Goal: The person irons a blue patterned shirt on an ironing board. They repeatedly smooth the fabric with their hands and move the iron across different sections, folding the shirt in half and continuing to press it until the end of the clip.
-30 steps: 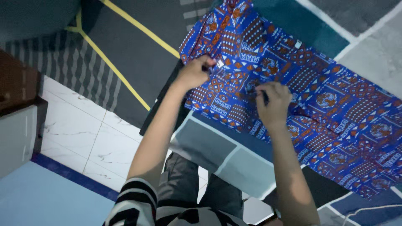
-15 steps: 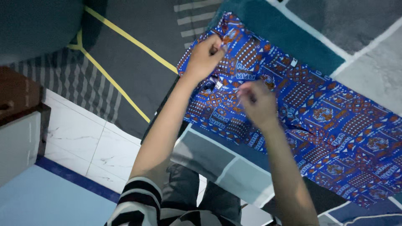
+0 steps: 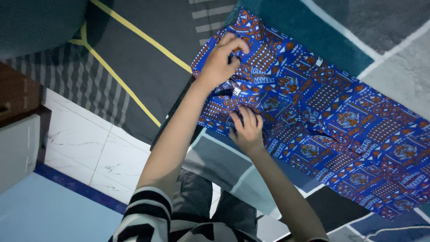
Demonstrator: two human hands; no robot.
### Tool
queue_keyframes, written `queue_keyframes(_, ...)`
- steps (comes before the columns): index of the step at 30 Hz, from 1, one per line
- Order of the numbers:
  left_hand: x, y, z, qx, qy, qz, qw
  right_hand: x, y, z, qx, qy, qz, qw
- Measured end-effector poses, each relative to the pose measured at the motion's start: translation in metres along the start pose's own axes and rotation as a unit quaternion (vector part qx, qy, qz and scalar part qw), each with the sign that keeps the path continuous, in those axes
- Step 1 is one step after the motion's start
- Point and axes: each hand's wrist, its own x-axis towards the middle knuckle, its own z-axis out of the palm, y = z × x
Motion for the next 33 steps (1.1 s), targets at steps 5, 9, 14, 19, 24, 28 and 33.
queue_keyframes(5, -0.005, 0.018, -0.004, 0.044, -0.031, -0.087, 0.995, 0.003, -0.014, -0.018, 0.038, -0.060, 0.010, 0.997)
queue_keyframes(9, -0.012, 0.005, 0.001, 0.099, 0.011, -0.056, 0.994, 0.005, -0.016, -0.022, 0.049, -0.073, 0.022, 0.996)
queue_keyframes(14, 0.017, -0.010, 0.010, 0.085, 0.125, -0.069, 0.986, 0.006, -0.018, -0.021, 0.048, -0.087, 0.037, 0.994)
queue_keyframes(19, 0.055, -0.024, 0.008, 0.128, 0.100, -0.226, 0.961, 0.010, -0.018, -0.024, 0.053, -0.112, 0.049, 0.991)
queue_keyframes(24, 0.069, -0.063, 0.012, 0.097, 0.099, 0.033, 0.990, 0.001, -0.017, -0.012, 0.035, -0.078, 0.019, 0.996)
queue_keyframes(28, 0.068, -0.092, 0.015, 0.076, 0.059, 0.002, 0.995, -0.011, -0.012, 0.001, 0.048, -0.032, -0.003, 0.998)
queue_keyframes(33, 0.052, -0.078, 0.007, -0.135, 0.061, -0.109, 0.983, -0.018, -0.004, 0.012, 0.029, 0.011, -0.050, 0.998)
